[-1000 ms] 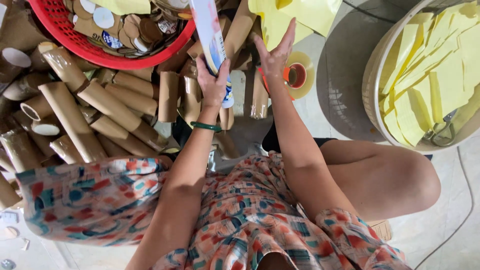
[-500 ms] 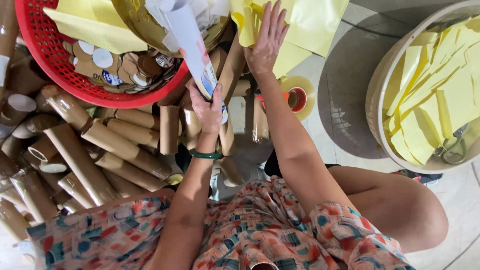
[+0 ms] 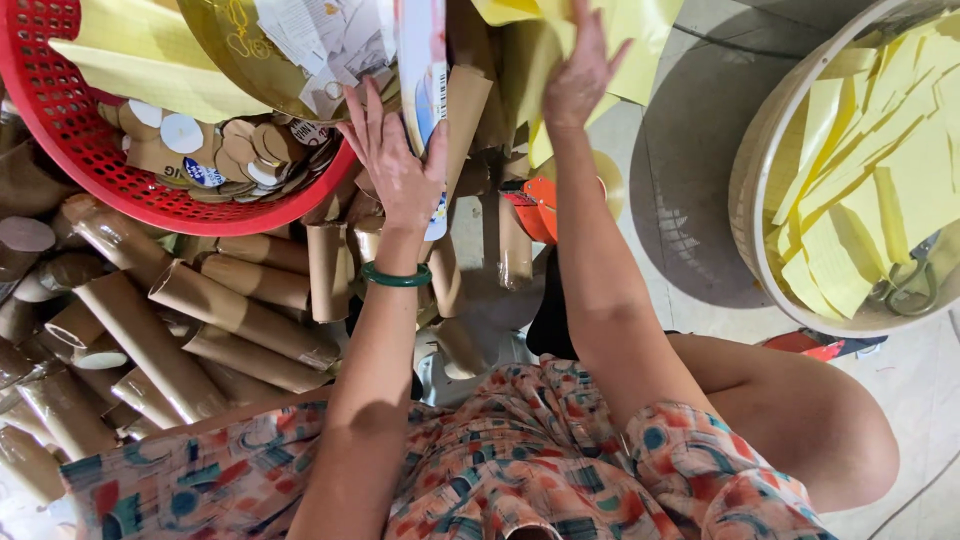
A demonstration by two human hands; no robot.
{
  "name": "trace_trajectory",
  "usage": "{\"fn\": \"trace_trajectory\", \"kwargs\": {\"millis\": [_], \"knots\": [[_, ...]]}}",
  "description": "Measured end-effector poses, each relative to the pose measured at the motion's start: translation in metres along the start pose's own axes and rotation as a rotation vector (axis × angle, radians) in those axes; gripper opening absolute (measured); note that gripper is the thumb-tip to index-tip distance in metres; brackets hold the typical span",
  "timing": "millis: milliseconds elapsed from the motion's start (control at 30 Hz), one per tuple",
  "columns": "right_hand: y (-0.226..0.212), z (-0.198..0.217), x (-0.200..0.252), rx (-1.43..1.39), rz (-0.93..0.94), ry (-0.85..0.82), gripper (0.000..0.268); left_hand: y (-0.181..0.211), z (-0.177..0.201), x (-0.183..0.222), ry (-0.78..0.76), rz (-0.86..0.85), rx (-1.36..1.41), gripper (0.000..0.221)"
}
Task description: Assembling and taping paper tubes and rolling paper sheets.
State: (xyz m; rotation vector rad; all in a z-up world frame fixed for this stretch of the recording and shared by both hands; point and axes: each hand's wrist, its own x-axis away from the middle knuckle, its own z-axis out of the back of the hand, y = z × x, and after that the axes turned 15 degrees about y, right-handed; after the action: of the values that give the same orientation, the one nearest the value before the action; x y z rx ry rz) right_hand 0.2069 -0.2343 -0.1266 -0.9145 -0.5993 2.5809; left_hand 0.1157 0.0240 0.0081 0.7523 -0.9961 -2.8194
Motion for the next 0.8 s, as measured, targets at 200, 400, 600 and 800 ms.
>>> {"fn": "trace_trajectory", "kwargs": {"millis": [200,400,600,800], "knots": [[0.056,0.025,-0.02,0.229,-0.132,0.121,0.07,-0.002,-0.001,0.004,-0.01,0.005,0.001,0.05],[0.054,0.06,0.0,0.439,-0.172,0.018,0.096,0.002,-0.001,0.013,0.069,0.056,0.093,0.052],[0.035,0.079,0.013,0.486,-0.189,0.012,0.112,0.006,0.004,0.02,0.123,0.051,0.136,0.042],[-0.026,0.104,0.008,0.364,-0.046,-0.219,0.134,0.011,0.004,0.017,0.138,0.006,0.168,0.042]]}}
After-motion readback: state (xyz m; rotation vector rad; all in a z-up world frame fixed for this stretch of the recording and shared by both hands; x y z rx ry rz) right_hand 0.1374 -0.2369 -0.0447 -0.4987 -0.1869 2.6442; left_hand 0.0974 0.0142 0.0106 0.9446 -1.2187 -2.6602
